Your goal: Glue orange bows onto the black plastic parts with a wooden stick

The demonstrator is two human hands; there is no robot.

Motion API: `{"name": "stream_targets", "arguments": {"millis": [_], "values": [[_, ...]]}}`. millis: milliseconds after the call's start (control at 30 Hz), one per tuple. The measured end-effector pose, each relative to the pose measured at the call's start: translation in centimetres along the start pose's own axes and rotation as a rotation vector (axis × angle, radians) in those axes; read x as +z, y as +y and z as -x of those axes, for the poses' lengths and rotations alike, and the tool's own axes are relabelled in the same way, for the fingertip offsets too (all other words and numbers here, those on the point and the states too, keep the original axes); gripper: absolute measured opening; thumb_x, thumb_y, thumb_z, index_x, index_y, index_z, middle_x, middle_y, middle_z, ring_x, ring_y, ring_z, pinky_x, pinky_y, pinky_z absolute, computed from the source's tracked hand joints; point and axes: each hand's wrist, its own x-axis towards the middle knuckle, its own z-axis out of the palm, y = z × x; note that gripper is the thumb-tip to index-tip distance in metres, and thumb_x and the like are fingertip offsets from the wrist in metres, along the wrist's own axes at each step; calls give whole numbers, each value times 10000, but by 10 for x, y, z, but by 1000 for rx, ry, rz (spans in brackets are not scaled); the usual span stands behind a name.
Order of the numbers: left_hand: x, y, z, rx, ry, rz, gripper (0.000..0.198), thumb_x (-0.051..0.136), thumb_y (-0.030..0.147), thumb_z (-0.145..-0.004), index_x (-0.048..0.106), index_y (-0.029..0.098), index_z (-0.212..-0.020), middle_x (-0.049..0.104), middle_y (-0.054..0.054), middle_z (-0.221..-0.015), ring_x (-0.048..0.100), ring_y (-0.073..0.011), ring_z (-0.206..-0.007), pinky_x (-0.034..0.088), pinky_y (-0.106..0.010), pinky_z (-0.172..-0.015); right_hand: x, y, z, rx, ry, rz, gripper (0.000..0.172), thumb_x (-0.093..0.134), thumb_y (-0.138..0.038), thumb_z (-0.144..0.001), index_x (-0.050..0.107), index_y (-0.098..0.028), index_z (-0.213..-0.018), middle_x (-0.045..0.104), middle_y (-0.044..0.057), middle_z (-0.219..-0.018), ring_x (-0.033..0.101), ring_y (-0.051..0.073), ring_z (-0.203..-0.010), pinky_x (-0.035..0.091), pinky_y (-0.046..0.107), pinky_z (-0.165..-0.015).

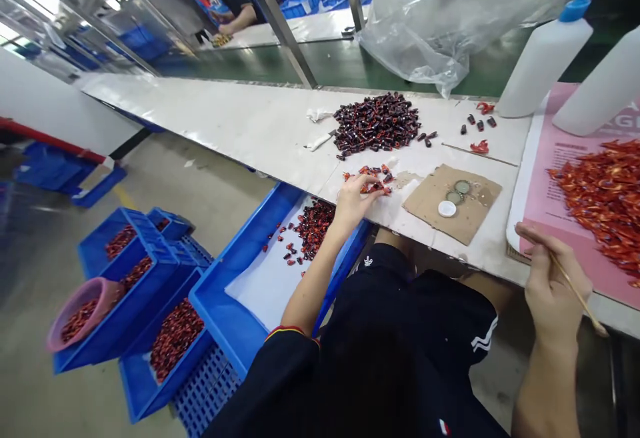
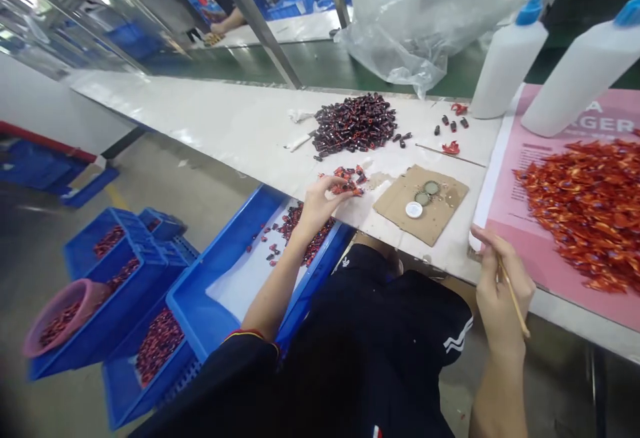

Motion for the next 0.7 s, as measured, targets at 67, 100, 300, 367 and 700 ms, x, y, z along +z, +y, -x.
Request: {"name": "stream_targets", "arguments": {"millis": [67, 100, 300, 367, 700], "values": [[-17, -25, -19, -2, -39, -21, 149, 774, 219, -760, 713, 179, -891, 716, -41, -920, 655, -174, -852, 518, -326, -857, 6, 3, -1, 46, 32, 0, 263, 530, -365, -916, 691, -220, -1066, 741, 112, -1001, 709, 258, -837, 555, 443, -770], [-27, -38, -28, -5, -47, -33, 141, 750, 220, -787, 713, 177, -915, 709, -37, -937, 649, -160, -846, 520, -307, -850, 10, 5, -1, 60, 48, 3, 294, 516, -402, -917, 688, -216, -1066, 740, 118, -987, 702, 256, -800, 552, 452, -748], [-70, -127, -90, -43, -176, -123, 174, 638, 290, -901, 651, 129, -967, 656, -29, -931, 617, -117, -756, 553, -292, -721, 28, 11, -6, 59, 110, 47, 335, 455, -531, -911, 704, -321, -992, 737, 113, -913, 664, 275, -704, 497, 453, -575], [-72, -149, -102, -37, -250, -117, 218, 604, 337, -925, 632, 133, -999, 656, -37, -949, 630, -126, -781, 565, -299, -709, 32, 10, -10, 51, 142, 61, 333, 448, -548, -906, 713, -358, -974, 716, 102, -873, 638, 262, -660, 470, 443, -550], [-39, -85, -53, 13, -164, 291, 300, 789, 384, -758, 635, 195, -934, 597, 47, -715, 553, -62, -597, 441, -170, -536, 64, -22, -11, -43, 151, -96, 304, 610, -222, -886, 655, -326, -1168, 629, -6, -694, 578, 147, -524, 455, 329, -538]]}}
